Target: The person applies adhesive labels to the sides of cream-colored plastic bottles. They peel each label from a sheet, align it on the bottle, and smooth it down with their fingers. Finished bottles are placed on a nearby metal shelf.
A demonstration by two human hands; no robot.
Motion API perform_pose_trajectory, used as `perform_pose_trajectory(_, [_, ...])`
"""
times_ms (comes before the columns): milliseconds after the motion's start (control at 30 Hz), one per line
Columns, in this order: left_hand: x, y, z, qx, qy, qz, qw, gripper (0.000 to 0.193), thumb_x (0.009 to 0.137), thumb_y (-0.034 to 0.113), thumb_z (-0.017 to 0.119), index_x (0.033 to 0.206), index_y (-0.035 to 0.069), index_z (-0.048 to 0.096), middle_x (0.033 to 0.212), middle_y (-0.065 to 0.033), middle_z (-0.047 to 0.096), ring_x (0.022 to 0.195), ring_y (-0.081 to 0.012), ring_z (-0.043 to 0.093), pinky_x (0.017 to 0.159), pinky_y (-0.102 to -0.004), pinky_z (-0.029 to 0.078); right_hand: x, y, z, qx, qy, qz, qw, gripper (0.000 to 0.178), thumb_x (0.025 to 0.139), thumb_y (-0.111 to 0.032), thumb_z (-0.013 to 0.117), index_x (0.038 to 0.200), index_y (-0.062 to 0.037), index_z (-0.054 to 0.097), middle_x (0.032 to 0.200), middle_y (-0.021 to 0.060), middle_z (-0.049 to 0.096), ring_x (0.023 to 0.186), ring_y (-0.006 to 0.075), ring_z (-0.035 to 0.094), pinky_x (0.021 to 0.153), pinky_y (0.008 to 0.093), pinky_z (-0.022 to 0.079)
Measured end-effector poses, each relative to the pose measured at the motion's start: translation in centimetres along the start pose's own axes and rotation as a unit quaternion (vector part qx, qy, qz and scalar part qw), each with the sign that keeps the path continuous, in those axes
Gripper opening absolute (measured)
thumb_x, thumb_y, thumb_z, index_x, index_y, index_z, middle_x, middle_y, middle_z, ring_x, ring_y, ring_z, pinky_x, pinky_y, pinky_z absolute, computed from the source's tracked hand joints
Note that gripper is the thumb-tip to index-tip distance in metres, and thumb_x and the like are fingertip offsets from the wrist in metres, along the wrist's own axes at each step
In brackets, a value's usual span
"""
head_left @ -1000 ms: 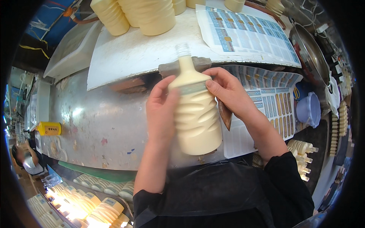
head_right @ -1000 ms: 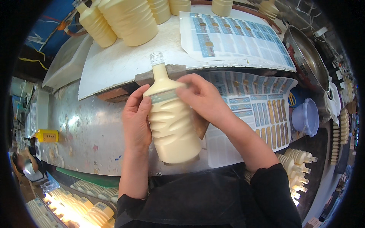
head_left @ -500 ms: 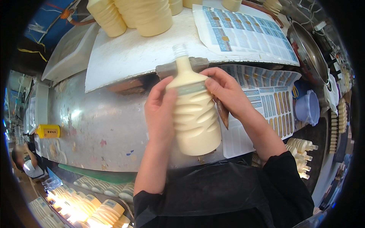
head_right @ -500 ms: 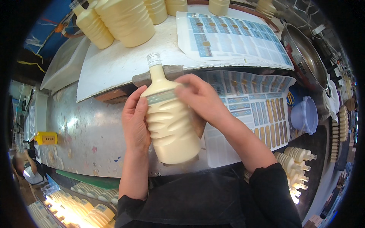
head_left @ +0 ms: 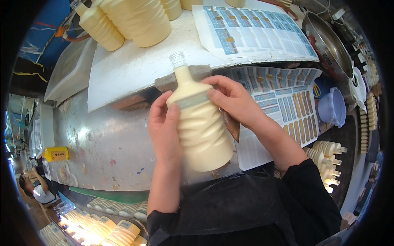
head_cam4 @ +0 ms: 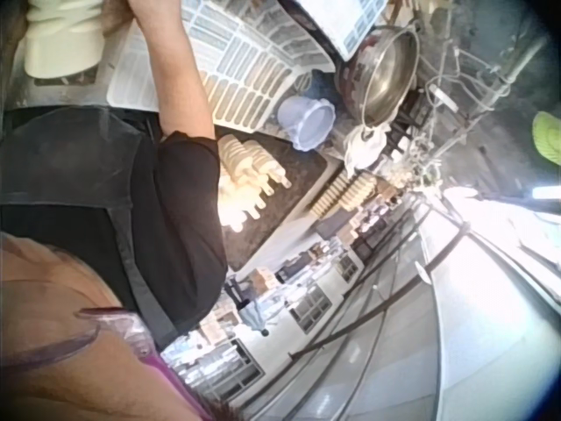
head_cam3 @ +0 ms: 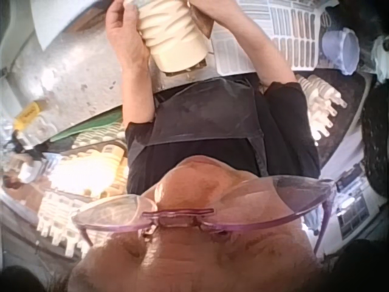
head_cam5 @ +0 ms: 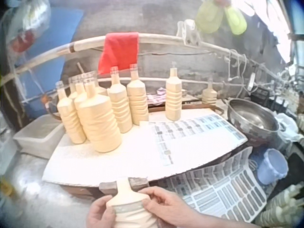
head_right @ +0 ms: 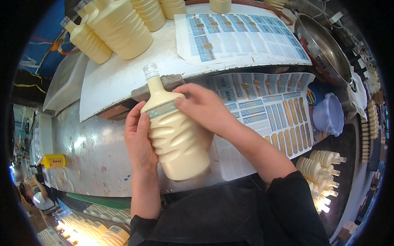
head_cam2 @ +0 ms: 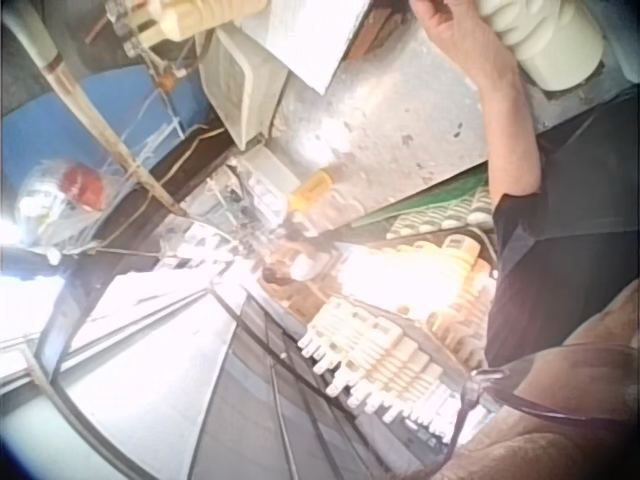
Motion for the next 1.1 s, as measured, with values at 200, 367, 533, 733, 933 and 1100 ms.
perform_pose_trajectory(200, [0.2, -0.2, -0.2, -0.011, -0.005, 0.001, 1.0, 0.033, 0.102, 0.006, 0.062, 0.133, 0.0, 0.058, 0.124, -0.0088, 0.063, 0.11, -0.0147, 0.061, 0.098, -0.0304, 0.05, 0.1, 0.1, 0.1, 0.018, -0.001, 0.008, 1.0, 0.031, 0.105, -0.018, 0.061, 0.131, -0.001, 0.059, 0.114, 0.0064, 0.071, 0.105, 0.0094, 0.065, 0.093, 0.0272, 0.052])
perform_pose_trajectory(367, [-0.1, 0.0, 0.0, -0.004, 0.001, -0.013, 1.0, 0.032, 0.104, 0.011, 0.059, 0.135, 0.0, 0.057, 0.124, -0.0087, 0.063, 0.111, -0.0149, 0.061, 0.098, -0.0301, 0.05, -0.3, -0.3, -0.2, 0.033, 0.005, 0.015, 0.999, 0.036, 0.108, -0.025, 0.055, 0.136, -0.0026, 0.059, 0.1, -0.0009, 0.065, 0.084, 0.0039, 0.057, 0.077, 0.0205, 0.048])
perform_pose_trajectory(533, [-0.2, 0.4, 0.0, -0.039, 0.0, -0.012, 0.999, 0.032, 0.106, 0.013, 0.056, 0.136, 0.001, 0.055, 0.126, -0.0081, 0.062, 0.111, -0.0144, 0.06, 0.099, -0.0295, 0.05, -1.0, -0.3, -0.6, 0.066, -0.002, 0.03, 0.997, 0.04, 0.11, -0.031, 0.051, 0.139, -0.0037, 0.058, 0.093, -0.0049, 0.058, 0.075, 0.0022, 0.047, 0.068, 0.0177, 0.043])
perform_pose_trajectory(733, [0.0, 0.0, 0.1, 0.017, 0.014, -0.006, 1.0, 0.031, 0.104, 0.01, 0.06, 0.133, 0.001, 0.056, 0.123, -0.0074, 0.062, 0.11, -0.014, 0.06, 0.098, -0.0298, 0.05, -0.2, -0.1, 0.0, 0.045, 0.007, -0.01, 0.999, 0.035, 0.108, -0.023, 0.056, 0.136, -0.002, 0.058, 0.112, 0.0026, 0.068, 0.099, 0.0076, 0.062, 0.088, 0.0246, 0.051])
perform_pose_trajectory(933, [0.1, -0.1, -0.1, 0.011, 0.008, 0.0, 1.0, 0.032, 0.102, 0.009, 0.064, 0.132, 0.0, 0.057, 0.122, -0.0077, 0.062, 0.109, -0.0134, 0.06, 0.097, -0.0291, 0.05, 0.0, 0.4, 0.1, 0.046, -0.002, 0.015, 0.999, 0.032, 0.106, -0.018, 0.059, 0.134, -0.0014, 0.058, 0.116, 0.006, 0.069, 0.106, 0.0097, 0.064, 0.094, 0.0277, 0.052])
perform_pose_trajectory(1100, [0.4, -0.3, -0.7, 0.02, 0.02, 0.02, 0.999, 0.026, 0.106, 0.011, 0.057, 0.129, -0.001, 0.059, 0.119, -0.013, 0.069, 0.103, -0.0186, 0.07, 0.09, -0.0339, 0.061, -0.1, 0.3, 0.3, 0.052, -0.003, 0.019, 0.998, 0.033, 0.105, -0.018, 0.059, 0.134, -0.0011, 0.057, 0.115, 0.0067, 0.069, 0.105, 0.0099, 0.065, 0.093, 0.0273, 0.053])
Point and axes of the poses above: each hand's wrist, its own x-axis towards the middle knuckle, its own z-axis out of the palm, y = z × x, the point moved 8 cm from there along x, towards the middle knuckle
